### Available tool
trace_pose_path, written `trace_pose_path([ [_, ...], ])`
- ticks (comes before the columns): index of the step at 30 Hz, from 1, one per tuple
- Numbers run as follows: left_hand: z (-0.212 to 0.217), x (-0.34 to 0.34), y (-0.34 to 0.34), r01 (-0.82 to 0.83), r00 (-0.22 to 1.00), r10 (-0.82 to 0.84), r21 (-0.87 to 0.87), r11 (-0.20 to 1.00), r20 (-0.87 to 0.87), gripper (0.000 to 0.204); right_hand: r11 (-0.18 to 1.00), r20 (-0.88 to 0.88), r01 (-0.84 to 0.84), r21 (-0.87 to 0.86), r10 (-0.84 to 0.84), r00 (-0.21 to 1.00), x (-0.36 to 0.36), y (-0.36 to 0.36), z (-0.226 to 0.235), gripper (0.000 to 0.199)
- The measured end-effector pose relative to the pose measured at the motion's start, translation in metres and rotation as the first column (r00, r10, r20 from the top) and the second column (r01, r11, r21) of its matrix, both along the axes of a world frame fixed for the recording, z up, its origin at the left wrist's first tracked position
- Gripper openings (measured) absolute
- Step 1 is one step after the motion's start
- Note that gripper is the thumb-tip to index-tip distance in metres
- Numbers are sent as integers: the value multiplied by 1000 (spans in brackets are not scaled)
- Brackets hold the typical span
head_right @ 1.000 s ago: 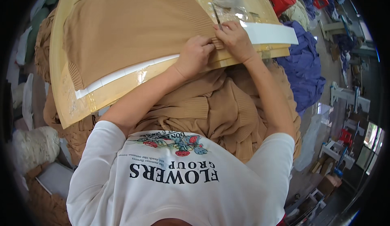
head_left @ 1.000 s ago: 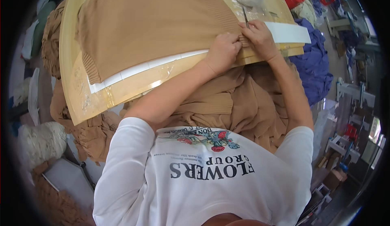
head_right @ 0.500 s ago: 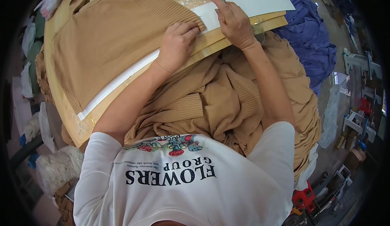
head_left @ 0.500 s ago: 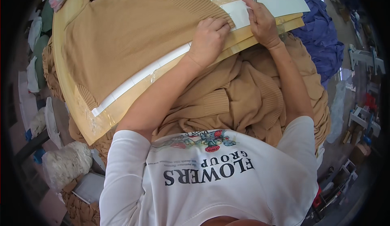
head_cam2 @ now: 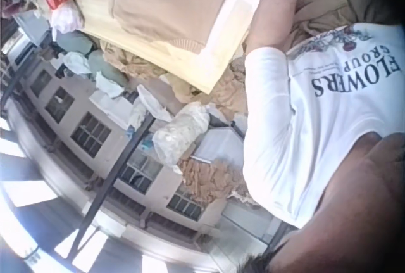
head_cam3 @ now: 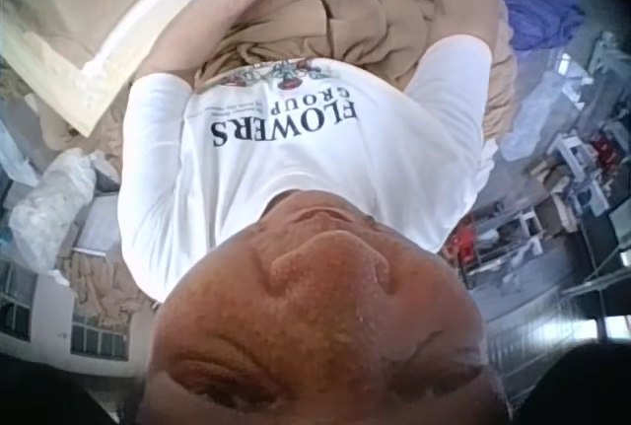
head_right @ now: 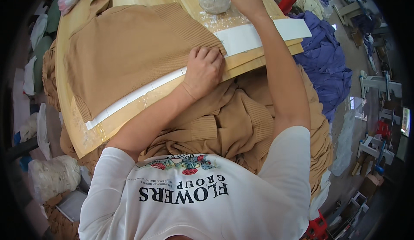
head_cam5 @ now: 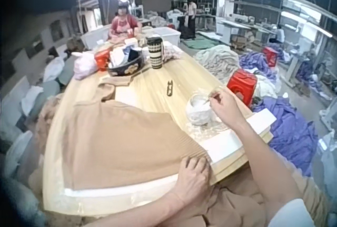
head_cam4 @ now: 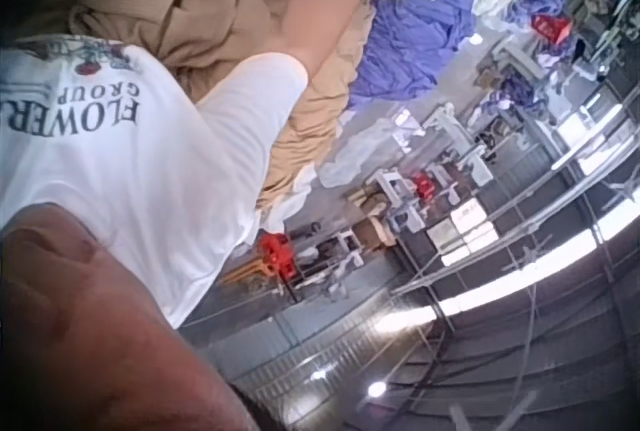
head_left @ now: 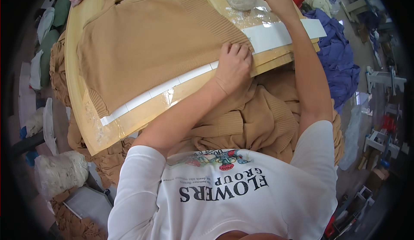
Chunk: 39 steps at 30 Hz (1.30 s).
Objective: Using a white template to mark lines or patterns on a brown sweater with a marking tool.
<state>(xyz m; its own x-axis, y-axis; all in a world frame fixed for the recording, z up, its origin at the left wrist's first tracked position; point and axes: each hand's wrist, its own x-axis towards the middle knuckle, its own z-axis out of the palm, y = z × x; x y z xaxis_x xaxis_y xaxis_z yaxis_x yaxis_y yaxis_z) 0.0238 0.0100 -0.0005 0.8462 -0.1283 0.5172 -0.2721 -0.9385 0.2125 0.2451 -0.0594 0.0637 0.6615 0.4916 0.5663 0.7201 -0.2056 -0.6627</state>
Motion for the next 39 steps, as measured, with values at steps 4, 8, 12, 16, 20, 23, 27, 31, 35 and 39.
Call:
trace_pose_path([
  [4,19,-16,-10,-75,976,87,64,995,-201,60,853,196,195,-484,-111,974,15,25,1,15],
  [8,19,-26,-17,-105,984,100,-27,994,-149,64,948,-193,46,-314,-111,975,1,33,46,20],
  [12,18,-26,-14,-116,966,104,-35,993,-238,64,984,-341,-43,-171,-18,940,11,36,34,15],
  [16,11,-31,-17,-124,960,111,-36,992,-258,65,946,-375,-46,-320,-82,923,1,33,34,16],
  [20,7,-32,-17,-129,958,121,-13,992,-261,65,975,-554,-35,-218,-94,827,-10,28,37,19],
  [23,4,-31,-19,-129,960,121,-14,992,-251,64,993,-495,22,113,37,868,-12,8,38,16],
  [27,3,-27,-25,-104,965,97,-17,994,-242,64,922,-455,44,386,149,878,-58,-21,47,12],
  [31,1,-34,-17,-154,946,156,30,988,-285,63,949,-472,57,309,101,876,-125,-22,24,12],
  [35,3,-31,-21,-143,948,150,46,989,-281,63,977,-464,64,201,37,885,-159,-35,2,9],
  [39,3,-31,-20,-129,951,140,57,990,-275,64,980,-472,50,191,47,881,-167,-38,-8,8],
])
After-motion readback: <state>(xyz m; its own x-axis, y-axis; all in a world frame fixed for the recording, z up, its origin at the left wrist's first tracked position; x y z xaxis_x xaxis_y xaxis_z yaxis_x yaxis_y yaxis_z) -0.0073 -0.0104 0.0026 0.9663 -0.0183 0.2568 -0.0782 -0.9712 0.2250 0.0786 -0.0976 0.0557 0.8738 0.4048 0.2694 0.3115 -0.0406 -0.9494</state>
